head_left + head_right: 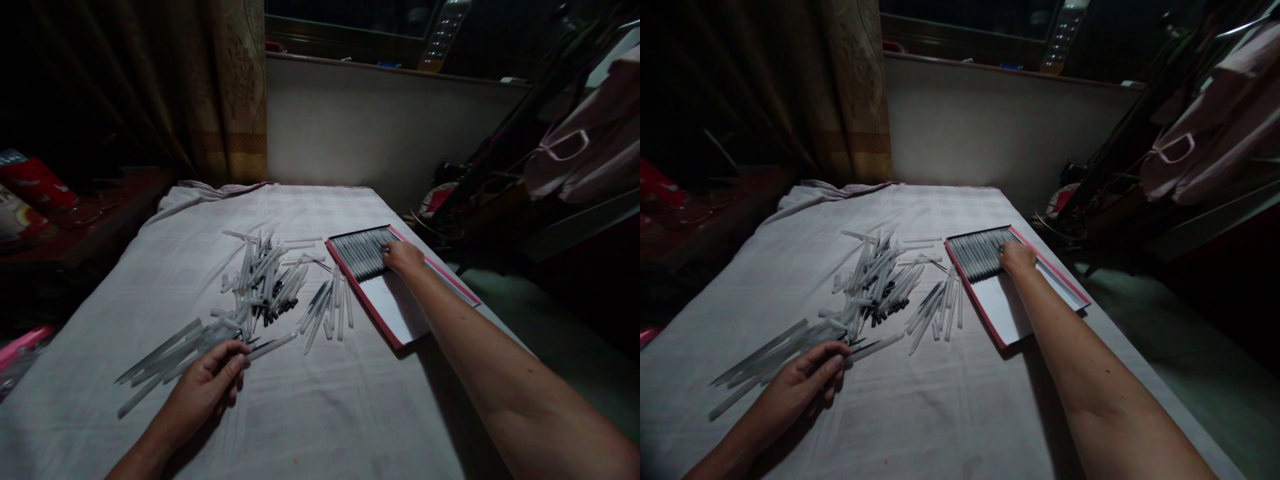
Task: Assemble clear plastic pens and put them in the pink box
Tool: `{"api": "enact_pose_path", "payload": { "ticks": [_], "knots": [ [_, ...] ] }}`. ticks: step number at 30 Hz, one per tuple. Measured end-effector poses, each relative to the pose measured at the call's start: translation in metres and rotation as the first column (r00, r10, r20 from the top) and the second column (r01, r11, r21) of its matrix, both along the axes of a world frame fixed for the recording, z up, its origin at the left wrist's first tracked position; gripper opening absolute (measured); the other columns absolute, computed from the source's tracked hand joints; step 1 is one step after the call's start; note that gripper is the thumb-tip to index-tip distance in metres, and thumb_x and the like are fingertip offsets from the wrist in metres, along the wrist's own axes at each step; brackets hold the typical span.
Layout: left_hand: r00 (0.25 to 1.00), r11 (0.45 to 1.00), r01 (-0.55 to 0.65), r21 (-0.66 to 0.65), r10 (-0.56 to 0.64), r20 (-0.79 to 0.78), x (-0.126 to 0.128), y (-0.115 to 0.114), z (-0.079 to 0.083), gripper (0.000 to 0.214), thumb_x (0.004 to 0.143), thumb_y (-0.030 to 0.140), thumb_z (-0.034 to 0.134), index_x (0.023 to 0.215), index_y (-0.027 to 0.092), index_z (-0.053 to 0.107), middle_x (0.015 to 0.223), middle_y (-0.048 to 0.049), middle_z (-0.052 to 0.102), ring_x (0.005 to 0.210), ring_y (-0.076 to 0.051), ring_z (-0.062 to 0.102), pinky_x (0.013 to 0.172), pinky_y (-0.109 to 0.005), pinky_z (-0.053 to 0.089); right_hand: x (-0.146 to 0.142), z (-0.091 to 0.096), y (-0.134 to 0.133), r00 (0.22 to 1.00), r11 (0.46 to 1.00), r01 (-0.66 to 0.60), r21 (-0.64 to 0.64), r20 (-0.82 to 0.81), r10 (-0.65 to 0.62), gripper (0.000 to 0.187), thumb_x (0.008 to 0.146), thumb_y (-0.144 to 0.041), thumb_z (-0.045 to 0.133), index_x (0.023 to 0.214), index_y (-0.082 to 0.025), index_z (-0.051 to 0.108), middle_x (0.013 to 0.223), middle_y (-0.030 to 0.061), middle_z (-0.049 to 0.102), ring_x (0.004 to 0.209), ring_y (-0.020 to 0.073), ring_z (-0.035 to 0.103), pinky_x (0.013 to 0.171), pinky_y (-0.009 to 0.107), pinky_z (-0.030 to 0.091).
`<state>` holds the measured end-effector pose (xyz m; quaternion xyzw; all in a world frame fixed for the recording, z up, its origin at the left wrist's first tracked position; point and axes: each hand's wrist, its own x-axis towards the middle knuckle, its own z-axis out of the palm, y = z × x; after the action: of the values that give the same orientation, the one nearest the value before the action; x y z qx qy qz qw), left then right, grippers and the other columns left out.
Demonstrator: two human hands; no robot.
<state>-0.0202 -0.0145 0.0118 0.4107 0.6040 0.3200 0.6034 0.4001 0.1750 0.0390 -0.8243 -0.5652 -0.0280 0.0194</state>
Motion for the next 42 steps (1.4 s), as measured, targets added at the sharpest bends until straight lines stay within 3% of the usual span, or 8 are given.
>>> {"api": "enact_pose_path", "payload": {
  "ticks": [5, 10, 14, 18, 23, 28, 37, 42],
  "knots": [
    [1.0, 1.0, 0.012, 0.003, -0.012, -0.015, -0.002, 0.0, -0.001, 0.057, 0.065, 0.066, 0.073, 0.098, 0.021, 0.06, 0.057, 0.0052, 0.053, 0.047, -0.011, 0.049, 0.038, -0.017, 0.029, -0.006, 0.002, -0.003, 1.0, 0.999, 0.012, -0.041, -0.001, -0.012, 0.033, 0.092, -0.035, 0.056, 0.121, -0.035, 0.072, 0.125, 0.0063, 0.07, 0.112, 0.0272, 0.065, 0.086, 0.035, 0.05],
    [1.0, 1.0, 0.016, 0.012, -0.016, -0.014, -0.004, 0.0, -0.003, 0.059, 0.065, 0.068, 0.073, 0.098, 0.021, 0.061, 0.058, 0.005, 0.053, 0.047, -0.011, 0.05, 0.038, -0.018, 0.029, -0.006, 0.006, -0.007, 1.0, 1.0, -0.002, -0.026, 0.01, 0.002, 0.036, 0.095, -0.032, 0.05, 0.123, -0.028, 0.071, 0.12, 0.0112, 0.071, 0.109, 0.0293, 0.066, 0.084, 0.036, 0.05],
    [1.0, 1.0, 0.008, 0.028, -0.008, 0.006, -0.003, -0.001, -0.005, 0.058, 0.067, 0.068, 0.072, 0.098, 0.021, 0.061, 0.058, 0.0049, 0.054, 0.048, -0.01, 0.05, 0.041, -0.018, 0.032, 0.003, 0.008, -0.007, 1.0, 0.998, 0.009, 0.069, 0.016, -0.01, 0.041, 0.097, -0.028, 0.043, 0.128, -0.022, 0.068, 0.123, 0.0156, 0.068, 0.109, 0.0305, 0.065, 0.087, 0.037, 0.05],
    [1.0, 0.999, 0.007, 0.033, -0.007, 0.009, -0.003, -0.001, -0.006, 0.062, 0.066, 0.071, 0.072, 0.098, 0.02, 0.061, 0.059, 0.0046, 0.054, 0.049, -0.01, 0.05, 0.042, -0.019, 0.033, 0.013, -0.004, -0.005, 1.0, 0.99, -0.024, 0.141, -0.014, 0.027, 0.049, 0.098, -0.036, 0.039, 0.139, -0.017, 0.057, 0.138, 0.0173, 0.058, 0.127, 0.0318, 0.053, 0.101, 0.043, 0.045],
    [1.0, 0.999, 0.029, 0.038, -0.029, -0.004, -0.004, 0.0, -0.005, 0.063, 0.065, 0.073, 0.071, 0.099, 0.021, 0.061, 0.058, 0.0049, 0.053, 0.048, -0.011, 0.049, 0.04, -0.018, 0.032, 0.011, -0.025, -0.003, 0.991, 0.994, -0.11, 0.005, -0.07, 0.11, 0.061, 0.1, -0.049, 0.028, 0.153, -0.02, 0.038, 0.159, 0.0165, 0.035, 0.145, 0.0329, 0.034, 0.113, 0.056, 0.031],
    [1.0, 1.0, 0.016, 0.008, -0.016, -0.004, -0.001, 0.001, -0.002, 0.059, 0.064, 0.07, 0.073, 0.096, 0.021, 0.061, 0.055, 0.0053, 0.051, 0.046, -0.011, 0.048, 0.037, -0.018, 0.027, 0.008, -0.031, 0.0, 0.989, 0.985, -0.13, -0.115, -0.081, 0.121, 0.063, 0.101, -0.052, 0.019, 0.155, -0.022, 0.034, 0.163, 0.0149, 0.026, 0.149, 0.0307, 0.026, 0.115, 0.056, 0.026],
    [1.0, 1.0, 0.018, 0.026, -0.018, 0.021, -0.003, 0.001, -0.007, 0.057, 0.066, 0.066, 0.073, 0.098, 0.021, 0.061, 0.057, 0.0054, 0.053, 0.047, -0.01, 0.05, 0.039, -0.018, 0.032, 0.005, -0.029, -0.001, 0.986, 0.985, -0.154, -0.077, -0.074, 0.148, 0.063, 0.101, -0.051, 0.021, 0.154, -0.019, 0.035, 0.16, 0.0159, 0.033, 0.147, 0.0306, 0.03, 0.115, 0.055, 0.029],
    [0.999, 0.999, 0.032, 0.022, -0.032, 0.022, -0.005, 0.001, -0.009, 0.058, 0.066, 0.067, 0.073, 0.099, 0.021, 0.059, 0.057, 0.0056, 0.054, 0.045, -0.009, 0.048, 0.036, -0.016, 0.028, -0.003, -0.018, -0.006, 0.989, 0.99, -0.127, 0.066, -0.074, 0.131, 0.057, 0.101, -0.045, 0.029, 0.149, -0.019, 0.044, 0.157, 0.0162, 0.039, 0.142, 0.0318, 0.04, 0.113, 0.054, 0.033]
  ]
}}
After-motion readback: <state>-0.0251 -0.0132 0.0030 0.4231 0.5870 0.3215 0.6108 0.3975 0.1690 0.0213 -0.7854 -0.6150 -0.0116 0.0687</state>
